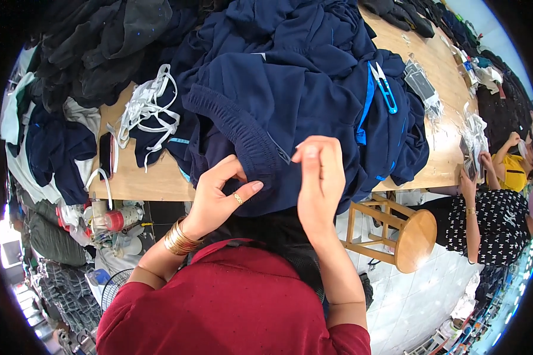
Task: Trimming loose threads from navy blue athletic pants using small scissors.
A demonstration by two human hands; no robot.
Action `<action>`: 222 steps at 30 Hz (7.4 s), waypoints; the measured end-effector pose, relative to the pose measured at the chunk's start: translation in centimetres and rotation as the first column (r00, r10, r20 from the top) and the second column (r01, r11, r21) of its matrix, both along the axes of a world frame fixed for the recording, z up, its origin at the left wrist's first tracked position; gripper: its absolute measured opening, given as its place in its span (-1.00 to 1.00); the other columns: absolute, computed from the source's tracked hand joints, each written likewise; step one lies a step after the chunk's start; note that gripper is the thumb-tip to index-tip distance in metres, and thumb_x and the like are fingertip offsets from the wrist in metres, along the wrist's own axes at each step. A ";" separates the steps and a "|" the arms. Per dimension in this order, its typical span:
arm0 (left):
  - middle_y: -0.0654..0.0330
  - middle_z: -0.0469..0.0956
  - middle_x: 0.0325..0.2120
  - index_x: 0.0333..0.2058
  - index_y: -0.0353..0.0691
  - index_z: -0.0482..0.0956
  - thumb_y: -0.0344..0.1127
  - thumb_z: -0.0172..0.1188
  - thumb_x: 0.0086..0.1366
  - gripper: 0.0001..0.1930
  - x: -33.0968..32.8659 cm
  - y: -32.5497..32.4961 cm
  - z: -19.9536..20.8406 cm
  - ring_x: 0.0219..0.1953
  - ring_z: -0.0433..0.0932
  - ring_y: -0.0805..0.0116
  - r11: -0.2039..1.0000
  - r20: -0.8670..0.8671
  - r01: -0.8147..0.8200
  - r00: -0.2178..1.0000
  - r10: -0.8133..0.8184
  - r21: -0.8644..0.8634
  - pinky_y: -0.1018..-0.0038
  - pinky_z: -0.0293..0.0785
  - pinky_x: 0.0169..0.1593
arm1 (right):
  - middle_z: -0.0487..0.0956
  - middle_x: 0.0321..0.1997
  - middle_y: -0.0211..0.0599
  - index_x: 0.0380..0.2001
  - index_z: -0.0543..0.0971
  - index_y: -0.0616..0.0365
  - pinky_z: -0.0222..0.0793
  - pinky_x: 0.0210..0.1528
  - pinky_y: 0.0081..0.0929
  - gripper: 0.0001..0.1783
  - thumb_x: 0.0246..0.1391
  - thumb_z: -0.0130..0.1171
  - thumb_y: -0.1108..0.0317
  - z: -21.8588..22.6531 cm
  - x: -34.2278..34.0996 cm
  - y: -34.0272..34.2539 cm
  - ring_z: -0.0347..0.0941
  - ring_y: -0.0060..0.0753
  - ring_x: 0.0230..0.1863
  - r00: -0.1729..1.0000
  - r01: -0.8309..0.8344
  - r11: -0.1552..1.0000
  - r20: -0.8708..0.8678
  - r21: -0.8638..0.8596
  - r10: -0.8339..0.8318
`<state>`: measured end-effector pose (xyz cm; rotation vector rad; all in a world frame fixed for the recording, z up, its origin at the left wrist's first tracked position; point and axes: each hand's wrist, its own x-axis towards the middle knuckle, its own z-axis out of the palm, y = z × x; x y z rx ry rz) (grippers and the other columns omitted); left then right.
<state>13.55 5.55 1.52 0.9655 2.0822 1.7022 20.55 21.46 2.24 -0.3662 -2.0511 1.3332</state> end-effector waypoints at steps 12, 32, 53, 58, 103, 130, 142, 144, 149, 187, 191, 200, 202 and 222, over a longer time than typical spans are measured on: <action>0.10 0.58 -0.30 -0.14 -0.22 0.55 -0.45 0.15 0.13 -0.73 -3.1 -1.5 0.4 -0.27 0.56 0.15 0.970 -0.215 0.179 0.953 -0.212 -0.163 0.42 0.44 -0.18 | 0.42 -0.16 -0.14 0.06 0.37 0.09 0.33 -0.12 -0.44 -0.38 -0.15 0.29 0.40 -1.3 0.9 -0.6 0.40 -0.19 -0.21 0.911 -0.272 0.960 0.340 0.067 0.234; 0.05 0.51 -0.13 -0.08 -0.30 0.44 -0.41 0.27 -0.11 -0.48 -6.4 5.4 3.9 -0.11 0.49 0.05 0.704 -0.264 0.647 0.653 -0.710 -0.293 0.38 0.38 -0.07 | 0.53 -0.32 0.01 -0.29 0.47 0.47 0.37 -0.21 -0.35 -0.56 -0.38 0.13 0.50 2.3 14.7 7.9 0.50 -0.11 -0.30 0.901 -0.340 0.804 -0.414 -0.488 0.130; -0.11 0.53 -0.57 -0.51 -0.39 0.53 -0.18 0.15 0.08 -0.70 15.7 12.0 9.8 -0.44 0.52 -0.04 0.018 0.099 0.982 -0.001 -0.995 0.190 0.25 0.42 -0.32 | 0.51 -0.16 -0.28 -0.05 0.44 0.22 0.36 -0.20 -0.54 -0.62 0.02 -0.01 0.40 -15.3 20.3 2.7 0.41 -0.43 -0.28 0.843 0.538 0.695 0.313 -0.477 -0.438; 0.01 0.49 -0.59 -0.42 -0.35 0.52 -0.06 0.07 0.21 -0.62 14.3 12.9 9.5 -0.50 0.41 0.38 0.038 0.137 0.875 -0.033 -0.990 0.482 0.39 0.38 -0.32 | 0.50 -0.15 -0.28 -0.04 0.43 0.23 0.36 -0.19 -0.54 -0.62 0.03 -0.01 0.38 -16.5 21.2 3.8 0.41 -0.43 -0.27 0.821 0.563 0.708 0.390 -0.426 -0.418; -0.07 0.44 -0.12 -0.08 -0.43 0.42 -0.06 0.15 0.21 -0.50 19.3 15.4 -11.6 -0.06 0.39 0.15 -0.067 0.175 0.980 -0.101 -0.979 0.188 0.36 0.30 0.01 | 0.47 -0.09 -0.21 0.07 0.34 0.30 0.37 -0.11 -0.49 -0.54 0.17 -0.04 0.24 -18.1 38.5 15.1 0.43 -0.38 -0.12 0.203 0.769 0.629 0.890 0.113 -0.408; -0.12 0.45 -0.17 -0.02 -0.49 0.23 -0.19 0.33 -0.12 -0.27 17.2 13.9 -0.4 -0.09 0.46 0.06 0.090 0.147 0.951 0.048 -0.988 0.295 0.35 0.36 -0.05 | 0.56 -0.25 -0.24 -0.19 0.50 0.16 0.38 -0.16 -0.42 -0.70 -0.04 0.10 0.34 -8.3 21.0 5.0 0.51 -0.33 -0.25 0.664 0.110 0.979 0.720 0.171 -0.200; 0.08 0.50 -0.30 -0.19 -0.29 0.43 -0.39 0.15 0.00 -0.67 4.6 15.6 -8.5 -0.29 0.54 0.13 0.685 -0.172 0.585 0.692 -0.701 -0.434 0.43 0.47 -0.22 | 0.50 -0.05 -0.10 0.01 0.44 0.11 0.35 -0.11 -0.28 -0.54 -0.02 0.14 0.29 -10.2 22.3 8.0 0.49 -0.12 -0.20 0.904 0.071 0.895 0.351 0.440 -0.244; 0.14 0.58 -0.30 -0.15 -0.34 0.47 -0.33 0.09 0.17 -0.71 3.7 15.6 -9.6 -0.33 0.58 0.30 0.604 0.554 0.781 0.577 -0.600 -0.159 0.47 0.49 -0.20 | 0.51 -0.11 -0.08 -0.03 0.45 0.16 0.34 -0.07 -0.27 -0.56 -0.03 0.16 0.32 -6.5 29.9 10.4 0.47 -0.13 -0.15 0.835 0.226 0.914 0.416 0.337 -0.360; 0.17 0.54 -0.19 -0.22 -0.29 0.48 -0.35 0.01 0.29 -0.83 3.9 16.9 -8.5 -0.14 0.53 0.39 0.789 0.865 0.430 0.035 -0.500 0.439 0.47 0.45 -0.05 | 0.53 -0.22 -0.08 -0.06 0.44 0.24 0.35 -0.07 -0.34 -0.55 -0.08 0.22 0.37 1.8 30.6 11.5 0.47 -0.27 -0.13 -0.130 0.330 0.574 0.639 0.749 -0.758; 0.02 0.56 -0.23 -0.02 -0.43 0.42 -0.48 -0.16 0.18 -0.61 -12.9 9.4 14.6 -0.46 0.65 0.18 0.791 0.139 0.577 0.817 -0.560 -0.204 0.56 0.59 -0.44 | 0.45 -0.53 -0.47 -0.14 0.55 0.21 0.07 -0.77 -0.82 -0.55 -0.17 -0.12 0.51 18.3 23.5 21.7 0.19 -0.74 -0.74 0.733 0.620 0.752 0.177 0.221 -0.656; 0.02 0.59 -0.34 -0.15 -0.45 0.47 -0.51 -0.12 0.13 -0.68 -14.7 7.7 15.7 -0.55 0.63 0.17 0.851 0.180 0.498 0.864 -0.470 -0.168 0.55 0.55 -0.56 | 0.43 -0.55 -0.55 -0.12 0.52 0.25 -0.07 -0.82 -0.84 -0.59 -0.11 -0.06 0.45 19.4 21.6 21.7 0.11 -0.83 -0.79 0.692 0.691 0.702 0.123 0.173 -0.711; 0.00 0.60 -0.40 -0.21 -0.46 0.52 -0.40 -0.03 0.15 -0.71 -19.1 2.2 16.0 -0.53 0.64 0.19 0.670 0.218 0.706 0.708 -0.672 -0.229 0.52 0.59 -0.50 | 0.48 -0.48 -0.50 -0.22 0.55 0.24 -0.08 -0.82 -0.89 -0.67 -0.11 -0.03 0.45 19.3 18.4 23.7 0.09 -0.87 -0.80 0.823 0.568 0.823 -0.017 0.006 -0.568; -0.01 0.60 -0.37 -0.19 -0.46 0.52 -0.40 -0.04 0.17 -0.69 -18.5 1.5 16.4 -0.49 0.64 0.19 0.665 0.195 0.696 0.716 -0.670 -0.272 0.49 0.60 -0.49 | 0.49 -0.40 -0.48 -0.22 0.54 0.22 -0.05 -0.80 -0.89 -0.68 -0.11 -0.01 0.44 19.8 18.1 24.1 0.12 -0.87 -0.78 0.831 0.556 0.831 0.038 -0.015 -0.556; 0.04 0.59 -0.30 -0.13 -0.44 0.52 -0.60 -0.08 0.11 -0.66 -17.6 -2.4 14.8 -0.37 0.62 0.28 0.797 0.123 0.558 0.829 -0.545 -0.232 0.45 0.62 -0.29 | 0.46 -0.41 -0.47 -0.13 0.50 0.23 0.10 -0.60 -0.83 -0.57 -0.18 -0.02 0.48 19.8 13.8 19.7 0.28 -0.74 -0.53 0.893 0.378 0.924 0.240 0.063 -0.382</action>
